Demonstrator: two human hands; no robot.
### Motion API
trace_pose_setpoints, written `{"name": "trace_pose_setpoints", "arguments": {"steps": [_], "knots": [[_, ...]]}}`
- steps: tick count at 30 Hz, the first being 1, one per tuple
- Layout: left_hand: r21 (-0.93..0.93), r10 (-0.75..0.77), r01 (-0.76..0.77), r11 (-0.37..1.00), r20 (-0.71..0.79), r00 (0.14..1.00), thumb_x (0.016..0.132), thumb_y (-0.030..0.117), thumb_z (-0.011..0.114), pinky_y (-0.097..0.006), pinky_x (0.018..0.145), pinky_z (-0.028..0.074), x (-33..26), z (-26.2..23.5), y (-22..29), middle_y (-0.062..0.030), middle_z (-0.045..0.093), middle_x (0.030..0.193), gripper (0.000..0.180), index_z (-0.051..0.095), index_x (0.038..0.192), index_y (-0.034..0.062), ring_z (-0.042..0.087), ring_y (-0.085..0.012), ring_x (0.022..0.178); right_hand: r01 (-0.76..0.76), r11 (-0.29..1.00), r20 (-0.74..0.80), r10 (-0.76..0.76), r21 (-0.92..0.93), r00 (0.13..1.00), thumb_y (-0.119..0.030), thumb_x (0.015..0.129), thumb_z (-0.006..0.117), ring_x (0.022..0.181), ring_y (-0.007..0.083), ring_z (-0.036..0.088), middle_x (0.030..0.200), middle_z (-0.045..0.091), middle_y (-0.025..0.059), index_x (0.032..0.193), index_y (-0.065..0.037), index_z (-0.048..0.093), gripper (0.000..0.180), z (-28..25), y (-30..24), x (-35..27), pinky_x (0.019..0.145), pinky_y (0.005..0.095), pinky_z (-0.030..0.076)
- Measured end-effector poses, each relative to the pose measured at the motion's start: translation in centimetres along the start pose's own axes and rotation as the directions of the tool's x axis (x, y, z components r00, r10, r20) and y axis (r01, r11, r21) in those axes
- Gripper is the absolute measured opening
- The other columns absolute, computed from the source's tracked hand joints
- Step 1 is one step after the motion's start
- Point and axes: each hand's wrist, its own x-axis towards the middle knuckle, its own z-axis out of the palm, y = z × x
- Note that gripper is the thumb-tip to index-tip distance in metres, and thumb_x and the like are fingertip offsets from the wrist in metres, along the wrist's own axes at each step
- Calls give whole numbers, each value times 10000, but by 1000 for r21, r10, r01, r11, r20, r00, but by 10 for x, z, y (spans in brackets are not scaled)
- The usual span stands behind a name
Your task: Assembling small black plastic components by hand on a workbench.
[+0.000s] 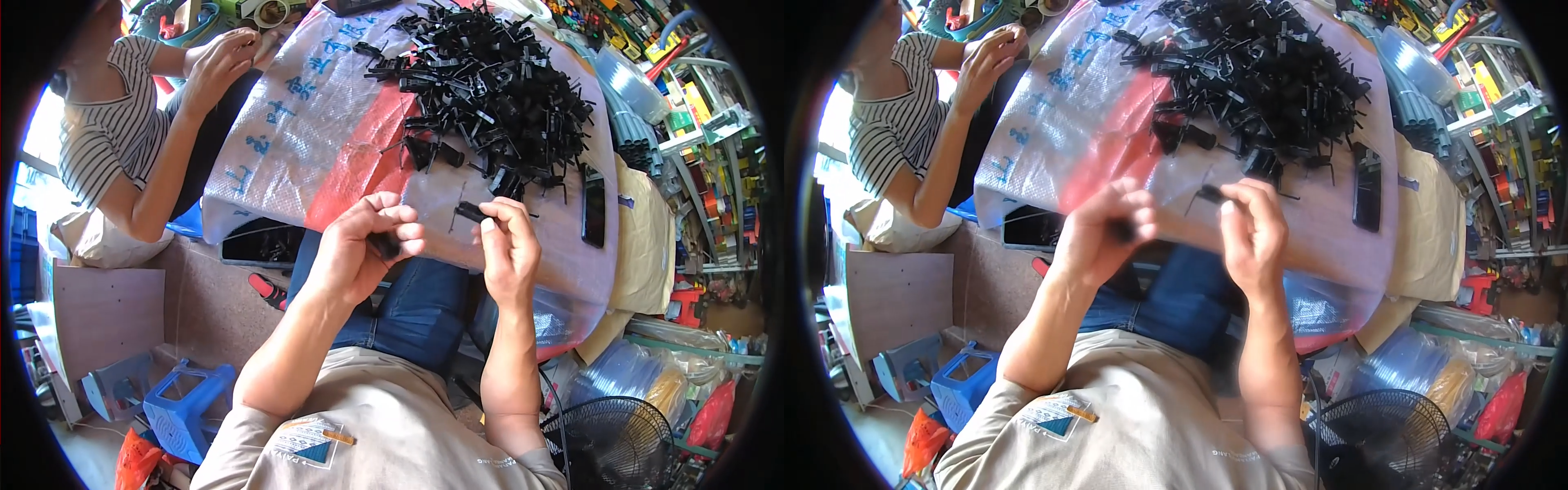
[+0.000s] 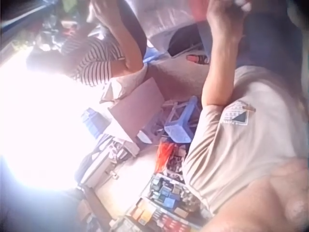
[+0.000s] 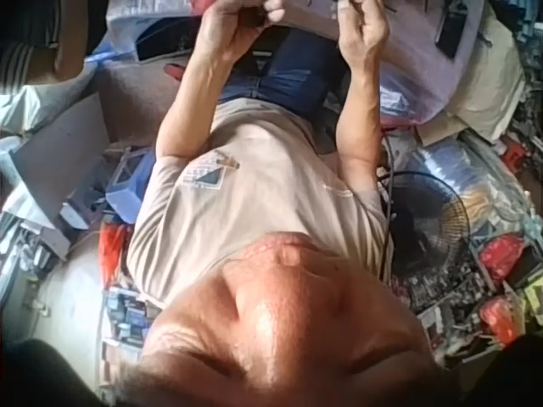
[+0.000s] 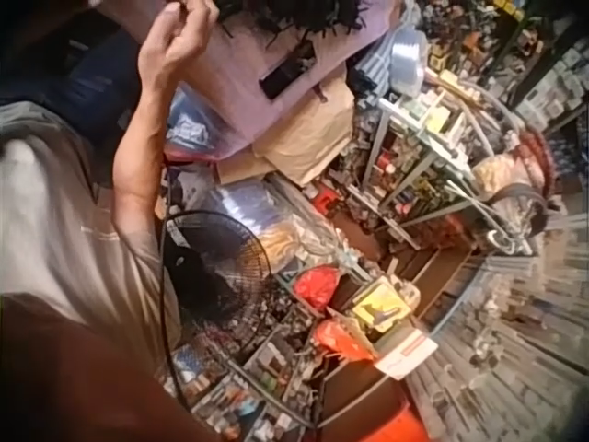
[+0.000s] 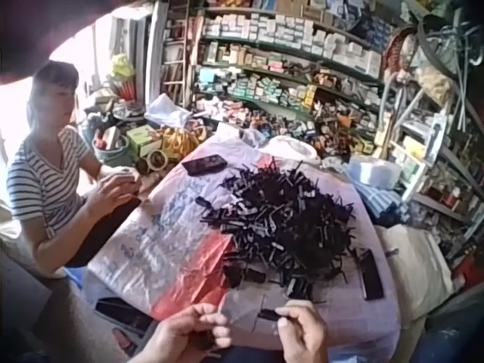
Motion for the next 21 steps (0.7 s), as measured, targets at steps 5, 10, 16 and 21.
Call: {"name": "trace_pose_setpoints", "arguments": {"steps": [5, 10, 16, 21], "knots": [[636, -30, -51, 770, 116, 993, 897, 140, 661, -224, 598, 438, -13, 18, 3, -41, 636, 952, 279, 605, 1124, -13, 526, -76, 709, -185, 837, 186, 101, 515, 977, -36, 924, 575, 742, 137, 603, 1080, 601, 127, 1040, 15, 621, 135, -11, -4, -4, 655, 256, 514], [848, 100, -350, 398, 339, 935, 851, 176, 748, -245, 640, 462, -19, 23, -8, -26, 616, 861, 392, 579, 1127, -44, 521, -73, 697, -131, 822, 195, 25, 554, 981, -9, 923, 581, 752, 126, 590, 1068, 610, 111, 1020, 38, 636, 121, -8, -10, -9, 664, 230, 486], [731, 303, -649, 211, 583, 754, 852, 17, 657, -326, 631, 514, -17, 26, -24, -106, 627, 771, 145, 582, 976, 5, 664, -260, 715, -125, 827, 171, 36, 549, 985, 0, 920, 577, 769, 122, 589, 1099, 595, 104, 1030, 43, 636, 132, 1, -16, -17, 684, 228, 487], [686, 369, -726, 46, 664, 650, 817, 11, 683, -360, 624, 514, -13, 22, -34, -121, 624, 802, 163, 579, 943, 3, 645, -305, 706, -133, 827, 200, 25, 547, 980, 47, 898, 543, 779, 96, 572, 1053, 587, 65, 1071, 34, 609, 185, 3, -14, -21, 702, 223, 477]]}}
